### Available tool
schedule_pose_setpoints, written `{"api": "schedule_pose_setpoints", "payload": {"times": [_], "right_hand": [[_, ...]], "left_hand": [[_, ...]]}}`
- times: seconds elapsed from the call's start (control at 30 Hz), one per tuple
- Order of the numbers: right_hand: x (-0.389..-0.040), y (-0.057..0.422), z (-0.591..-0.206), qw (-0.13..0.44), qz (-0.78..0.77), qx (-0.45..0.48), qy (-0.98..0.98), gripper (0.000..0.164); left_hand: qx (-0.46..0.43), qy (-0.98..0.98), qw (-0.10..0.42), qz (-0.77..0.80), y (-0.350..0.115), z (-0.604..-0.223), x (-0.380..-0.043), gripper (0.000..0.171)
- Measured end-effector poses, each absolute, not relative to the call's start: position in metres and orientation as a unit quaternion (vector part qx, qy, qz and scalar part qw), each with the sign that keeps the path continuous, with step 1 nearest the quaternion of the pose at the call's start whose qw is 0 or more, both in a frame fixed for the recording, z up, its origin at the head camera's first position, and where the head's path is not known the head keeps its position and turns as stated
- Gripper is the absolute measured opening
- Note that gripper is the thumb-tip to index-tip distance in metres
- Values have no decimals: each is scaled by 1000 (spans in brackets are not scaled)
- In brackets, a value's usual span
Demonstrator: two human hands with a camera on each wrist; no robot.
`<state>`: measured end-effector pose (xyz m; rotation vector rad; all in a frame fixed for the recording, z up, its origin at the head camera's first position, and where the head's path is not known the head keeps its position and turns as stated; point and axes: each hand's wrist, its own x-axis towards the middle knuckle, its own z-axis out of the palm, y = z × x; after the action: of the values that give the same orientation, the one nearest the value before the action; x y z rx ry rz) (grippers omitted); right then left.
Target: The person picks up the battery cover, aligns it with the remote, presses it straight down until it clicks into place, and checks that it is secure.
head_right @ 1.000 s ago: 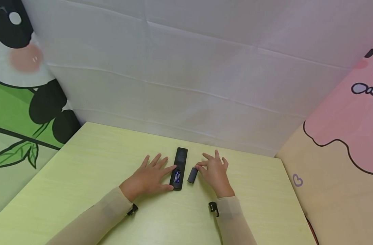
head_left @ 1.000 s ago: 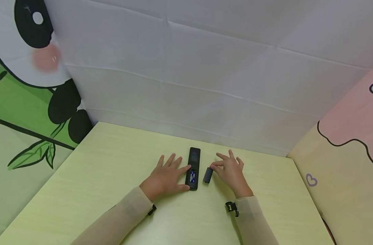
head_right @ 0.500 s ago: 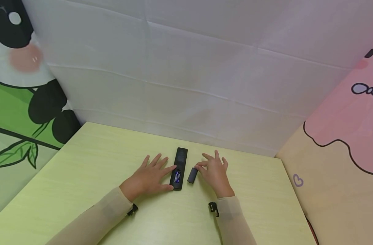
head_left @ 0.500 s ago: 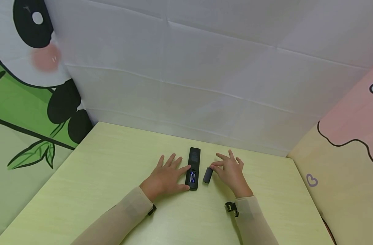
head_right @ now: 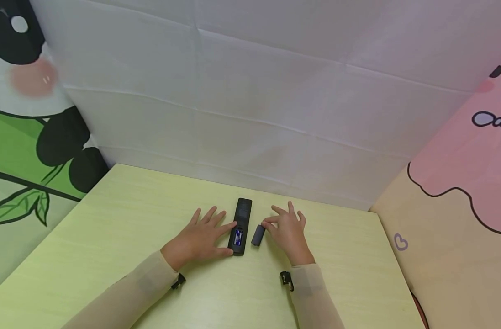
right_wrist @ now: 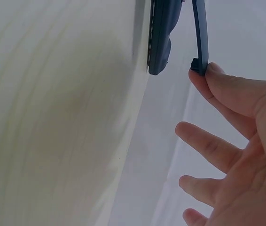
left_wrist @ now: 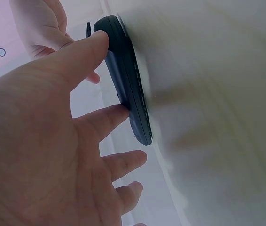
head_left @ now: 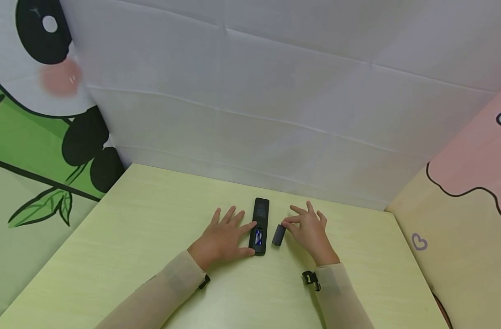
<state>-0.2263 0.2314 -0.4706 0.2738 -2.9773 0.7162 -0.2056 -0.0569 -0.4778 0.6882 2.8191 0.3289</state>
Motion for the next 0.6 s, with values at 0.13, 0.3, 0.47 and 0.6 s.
{"api": "schedule_pose_setpoints", "payload": {"times": [0.13,0.3,0.47,0.6], "right_hand": [[-227,230,-471,33,232,89,-968,14],[-226,227,-470,29,230,87,-969,15],[-225,223,-469,31,232,88,-968,15],[-224,220,-468,36,232,92,-968,15]], "left_hand": [[235,959,109,114,-58,-477,-205,83],[237,959,108,116,-60,-477,-204,82],[237,958,107,118,-62,-476,-204,82],[236,958,108,119,-63,-476,-203,82]]}}
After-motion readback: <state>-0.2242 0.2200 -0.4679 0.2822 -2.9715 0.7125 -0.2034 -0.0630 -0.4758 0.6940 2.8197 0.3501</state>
